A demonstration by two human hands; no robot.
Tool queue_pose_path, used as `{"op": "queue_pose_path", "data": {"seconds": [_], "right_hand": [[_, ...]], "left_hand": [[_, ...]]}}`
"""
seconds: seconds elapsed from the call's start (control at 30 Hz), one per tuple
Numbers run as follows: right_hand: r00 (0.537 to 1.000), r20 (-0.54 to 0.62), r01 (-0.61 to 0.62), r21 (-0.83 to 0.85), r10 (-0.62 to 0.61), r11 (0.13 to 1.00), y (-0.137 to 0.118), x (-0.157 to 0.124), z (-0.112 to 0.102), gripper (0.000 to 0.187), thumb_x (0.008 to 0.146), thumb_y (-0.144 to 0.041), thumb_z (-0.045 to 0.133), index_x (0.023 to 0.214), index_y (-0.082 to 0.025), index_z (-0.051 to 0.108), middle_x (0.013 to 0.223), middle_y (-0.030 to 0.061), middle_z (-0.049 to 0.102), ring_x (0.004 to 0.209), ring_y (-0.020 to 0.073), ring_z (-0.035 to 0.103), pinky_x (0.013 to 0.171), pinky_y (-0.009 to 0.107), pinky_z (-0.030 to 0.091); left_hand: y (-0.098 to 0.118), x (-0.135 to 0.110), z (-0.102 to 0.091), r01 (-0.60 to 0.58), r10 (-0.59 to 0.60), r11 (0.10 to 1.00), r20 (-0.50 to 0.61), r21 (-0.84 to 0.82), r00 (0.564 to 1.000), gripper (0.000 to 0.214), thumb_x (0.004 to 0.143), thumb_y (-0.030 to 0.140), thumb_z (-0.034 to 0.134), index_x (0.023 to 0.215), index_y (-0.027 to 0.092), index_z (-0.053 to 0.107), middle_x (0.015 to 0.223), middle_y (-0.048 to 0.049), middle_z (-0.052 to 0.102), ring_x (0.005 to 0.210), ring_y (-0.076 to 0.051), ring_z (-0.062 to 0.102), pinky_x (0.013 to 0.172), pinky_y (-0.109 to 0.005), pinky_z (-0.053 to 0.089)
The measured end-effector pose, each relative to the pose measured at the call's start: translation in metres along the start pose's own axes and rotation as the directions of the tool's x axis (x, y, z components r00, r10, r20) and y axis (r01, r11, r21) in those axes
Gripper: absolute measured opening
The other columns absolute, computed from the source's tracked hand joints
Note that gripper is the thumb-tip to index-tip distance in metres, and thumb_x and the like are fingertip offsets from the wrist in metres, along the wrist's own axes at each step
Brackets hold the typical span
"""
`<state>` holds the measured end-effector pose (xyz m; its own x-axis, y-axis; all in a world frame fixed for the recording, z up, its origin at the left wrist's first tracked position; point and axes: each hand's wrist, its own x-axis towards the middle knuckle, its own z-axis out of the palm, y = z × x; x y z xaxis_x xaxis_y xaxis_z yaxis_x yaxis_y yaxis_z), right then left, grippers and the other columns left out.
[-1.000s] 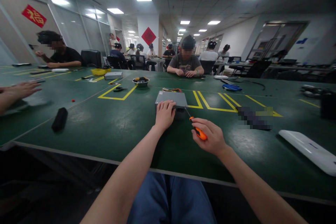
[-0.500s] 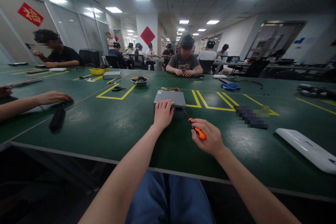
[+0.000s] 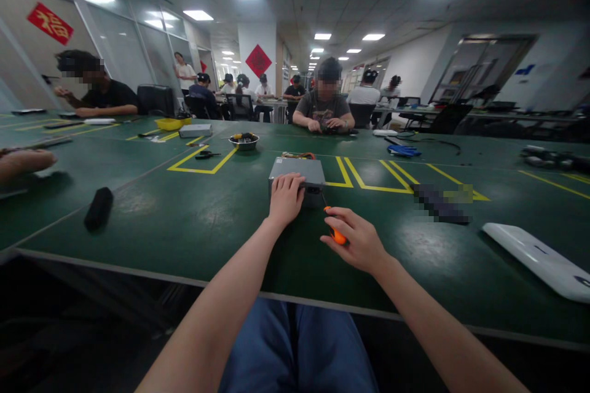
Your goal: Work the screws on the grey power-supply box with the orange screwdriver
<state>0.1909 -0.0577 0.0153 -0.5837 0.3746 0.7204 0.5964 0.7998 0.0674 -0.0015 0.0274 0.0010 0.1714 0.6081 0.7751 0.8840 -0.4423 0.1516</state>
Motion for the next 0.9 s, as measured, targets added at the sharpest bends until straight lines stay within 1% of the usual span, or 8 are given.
{"op": "queue_pose_path", "data": {"seconds": [0.1,0.17,0.4,0.5,0.57,0.67,0.77,0.9], "right_hand": [[0.997,0.074,0.029,0.052,-0.032,0.998,-0.003,0.001,-0.001,0.033,0.086,-0.038,0.048,0.111,-0.015,0.049,0.115,0.0165,0.053,0.099,0.0248,0.057,0.078,0.037,0.051],[0.995,0.093,0.038,0.058,-0.043,0.998,-0.005,0.002,0.000,0.033,0.087,-0.037,0.046,0.112,-0.015,0.049,0.116,0.0168,0.053,0.099,0.0246,0.058,0.077,0.037,0.051],[1.000,-0.001,-0.027,0.173,0.028,0.985,-0.007,0.002,0.008,0.032,0.086,-0.038,0.051,0.109,-0.017,0.044,0.114,0.0156,0.056,0.104,0.0236,0.058,0.082,0.037,0.052],[0.997,0.005,-0.073,0.210,0.074,0.975,-0.006,0.002,0.006,0.036,0.085,-0.043,0.054,0.107,-0.017,0.044,0.113,0.0156,0.055,0.104,0.0231,0.057,0.081,0.036,0.052],[0.997,0.034,-0.067,0.192,0.062,0.979,-0.007,0.003,0.003,0.039,0.085,-0.046,0.052,0.110,-0.017,0.046,0.114,0.0151,0.054,0.103,0.0228,0.057,0.080,0.035,0.052],[0.998,0.069,-0.001,0.072,-0.004,0.997,-0.006,0.002,-0.001,0.040,0.087,-0.046,0.049,0.115,-0.019,0.049,0.115,0.0138,0.054,0.093,0.0217,0.060,0.076,0.035,0.051],[1.000,-0.010,0.026,0.017,-0.025,1.000,-0.005,0.001,-0.002,0.038,0.085,-0.044,0.054,0.112,-0.017,0.052,0.108,0.0131,0.057,0.090,0.0218,0.060,0.075,0.035,0.051],[0.990,-0.128,-0.055,-0.035,0.050,0.998,-0.004,-0.002,0.002,0.025,0.085,-0.036,0.056,0.096,-0.014,0.051,0.094,0.0124,0.058,0.086,0.0203,0.060,0.069,0.029,0.052]], "left_hand": [[0.000,0.000,0.000,-0.001,0.001,1.000,-0.002,-0.003,1.000,0.025,0.087,0.023,0.044,0.111,0.024,0.050,0.122,-0.0044,0.055,0.118,-0.020,0.045,0.106,-0.040,0.027],[0.000,0.000,0.000,-0.002,0.002,1.000,0.000,-0.004,1.000,0.026,0.087,0.022,0.045,0.112,0.024,0.050,0.122,-0.0047,0.055,0.118,-0.020,0.045,0.105,-0.040,0.027],[0.001,0.000,0.000,0.006,-0.006,1.000,0.000,-0.002,1.000,0.026,0.087,0.023,0.045,0.112,0.024,0.051,0.122,-0.0047,0.055,0.117,-0.021,0.045,0.105,-0.041,0.027],[0.001,0.000,-0.001,0.003,-0.003,1.000,0.000,-0.005,1.000,0.026,0.087,0.023,0.044,0.112,0.024,0.051,0.122,-0.0047,0.055,0.118,-0.020,0.045,0.105,-0.040,0.027],[0.001,0.000,-0.001,0.004,-0.004,1.000,0.003,-0.006,1.000,0.025,0.087,0.023,0.044,0.112,0.024,0.051,0.122,-0.0044,0.055,0.118,-0.020,0.045,0.105,-0.040,0.027],[0.001,0.000,-0.002,0.003,-0.003,1.000,0.010,-0.007,1.000,0.025,0.087,0.023,0.045,0.112,0.025,0.051,0.122,-0.0042,0.055,0.118,-0.020,0.045,0.106,-0.040,0.027],[0.001,0.000,-0.002,0.002,-0.002,1.000,0.006,-0.006,1.000,0.025,0.087,0.023,0.045,0.111,0.024,0.051,0.122,-0.0042,0.055,0.118,-0.020,0.045,0.106,-0.040,0.027],[0.001,0.000,-0.001,0.002,-0.002,1.000,0.009,-0.005,1.000,0.025,0.087,0.022,0.045,0.111,0.024,0.051,0.122,-0.0042,0.055,0.118,-0.020,0.045,0.105,-0.040,0.027]]}}
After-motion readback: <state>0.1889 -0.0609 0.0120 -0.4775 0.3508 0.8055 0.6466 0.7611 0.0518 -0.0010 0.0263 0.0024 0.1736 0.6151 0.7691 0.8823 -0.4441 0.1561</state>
